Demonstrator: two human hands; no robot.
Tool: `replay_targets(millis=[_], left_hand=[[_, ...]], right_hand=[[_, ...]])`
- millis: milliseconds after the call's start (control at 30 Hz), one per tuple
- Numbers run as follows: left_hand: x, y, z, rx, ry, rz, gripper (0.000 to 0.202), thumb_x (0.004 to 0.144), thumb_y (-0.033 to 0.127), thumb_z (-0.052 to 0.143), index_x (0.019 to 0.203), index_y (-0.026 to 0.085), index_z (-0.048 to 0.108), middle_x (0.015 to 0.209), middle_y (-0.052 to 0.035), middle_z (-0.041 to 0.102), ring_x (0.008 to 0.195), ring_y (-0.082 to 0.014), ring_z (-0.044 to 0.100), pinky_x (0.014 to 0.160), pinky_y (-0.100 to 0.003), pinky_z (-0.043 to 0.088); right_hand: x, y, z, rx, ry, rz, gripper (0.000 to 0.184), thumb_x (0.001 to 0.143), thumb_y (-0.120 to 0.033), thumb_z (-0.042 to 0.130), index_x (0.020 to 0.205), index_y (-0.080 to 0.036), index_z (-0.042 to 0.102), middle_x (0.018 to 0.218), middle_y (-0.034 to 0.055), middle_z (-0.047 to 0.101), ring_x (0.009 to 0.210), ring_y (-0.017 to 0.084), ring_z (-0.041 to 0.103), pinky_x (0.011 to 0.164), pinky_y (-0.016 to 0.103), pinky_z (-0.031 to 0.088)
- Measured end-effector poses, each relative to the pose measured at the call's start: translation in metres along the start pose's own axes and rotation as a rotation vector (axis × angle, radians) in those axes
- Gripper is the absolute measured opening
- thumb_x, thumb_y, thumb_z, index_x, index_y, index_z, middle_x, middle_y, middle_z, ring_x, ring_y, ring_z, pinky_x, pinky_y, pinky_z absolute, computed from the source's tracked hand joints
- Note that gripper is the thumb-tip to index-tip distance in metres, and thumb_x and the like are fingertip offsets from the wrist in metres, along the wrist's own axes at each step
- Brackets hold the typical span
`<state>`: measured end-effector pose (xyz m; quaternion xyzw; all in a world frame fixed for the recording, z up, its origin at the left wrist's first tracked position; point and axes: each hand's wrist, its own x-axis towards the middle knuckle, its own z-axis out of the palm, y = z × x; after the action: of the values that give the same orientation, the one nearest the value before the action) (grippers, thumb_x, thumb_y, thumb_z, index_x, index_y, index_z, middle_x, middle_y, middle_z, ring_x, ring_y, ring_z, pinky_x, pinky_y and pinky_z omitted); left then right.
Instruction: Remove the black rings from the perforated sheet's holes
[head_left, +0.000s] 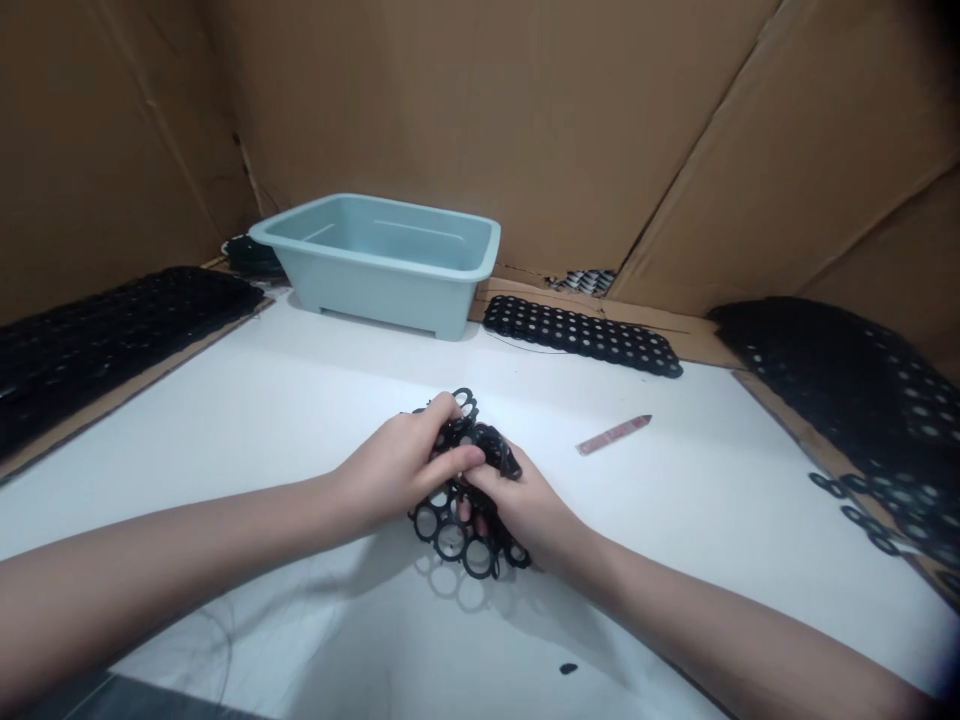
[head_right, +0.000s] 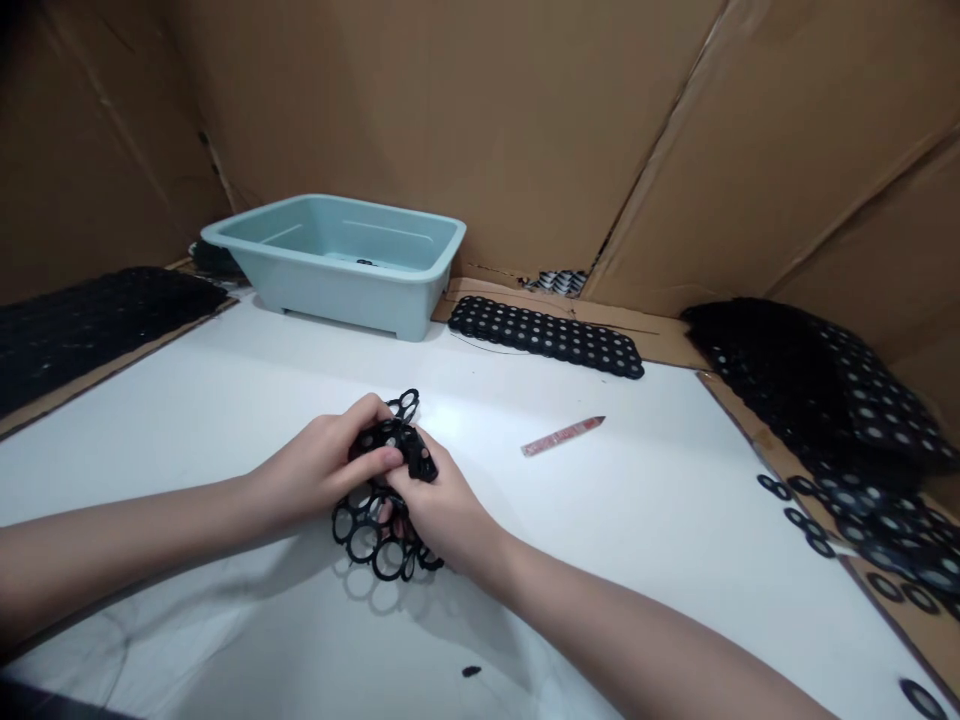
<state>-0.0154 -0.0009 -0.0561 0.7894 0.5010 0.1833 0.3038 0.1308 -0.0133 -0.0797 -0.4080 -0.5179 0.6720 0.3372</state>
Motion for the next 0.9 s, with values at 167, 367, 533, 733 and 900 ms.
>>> replay_targets(millis=[167,367,533,733,900], left_hand=[[0.003,-0.008,0.001,-0.187,-0.025,-0.015,0.022,0.087,0.039,0.032,0.080,0.020,0.039,0.067,0.0015,0.055,0.055,-0.0123,0.052,0.053,-0.025,0.037],[0.006,-0.009,0.013,-0.370,0.149,-0.061,0.032,0.087,0.040,0.030,0.070,0.018,0.045,0.063,0.0005,0.053,0.059,-0.0136,0.050,0.054,-0.025,0.038],[0.022,-0.022,-0.005,-0.527,0.225,-0.205,0.032,0.084,0.044,0.038,0.070,0.016,0.048,0.058,0.0006,0.047,0.048,-0.0095,0.041,0.044,-0.022,0.031],[0.034,-0.047,-0.039,-0.576,0.604,-0.167,0.029,0.086,0.039,0.035,0.075,0.016,0.048,0.051,0.0043,0.032,0.042,-0.0073,0.030,0.040,-0.021,0.022],[0.020,-0.028,-0.013,-0.173,0.344,-0.082,0.035,0.086,0.042,0.033,0.069,0.016,0.050,0.056,0.0010,0.044,0.052,-0.0112,0.041,0.048,-0.023,0.030]], right_hand=[[-0.001,-0.002,0.002,0.012,0.018,0.036,0.008,0.083,-0.023,0.043,0.089,-0.018,0.047,0.053,-0.0037,0.052,0.042,0.007,0.046,0.039,0.016,0.036],[0.003,0.001,-0.002,0.035,-0.004,0.040,0.009,0.083,-0.026,0.044,0.083,-0.018,0.045,0.065,-0.0012,0.055,0.046,0.006,0.047,0.040,0.016,0.038],[0.001,0.004,0.001,0.141,0.072,0.063,0.010,0.080,-0.029,0.047,0.082,-0.021,0.044,0.054,-0.0061,0.042,0.043,0.005,0.039,0.037,0.015,0.036],[-0.003,0.005,0.002,0.286,0.051,0.150,0.014,0.077,-0.032,0.051,0.080,-0.021,0.045,0.061,-0.0040,0.049,0.045,0.007,0.044,0.040,0.019,0.039],[0.002,0.004,-0.004,0.181,0.106,-0.014,0.031,0.073,-0.044,0.059,0.066,-0.016,0.048,0.060,-0.0020,0.051,0.056,0.009,0.049,0.056,0.023,0.042]])
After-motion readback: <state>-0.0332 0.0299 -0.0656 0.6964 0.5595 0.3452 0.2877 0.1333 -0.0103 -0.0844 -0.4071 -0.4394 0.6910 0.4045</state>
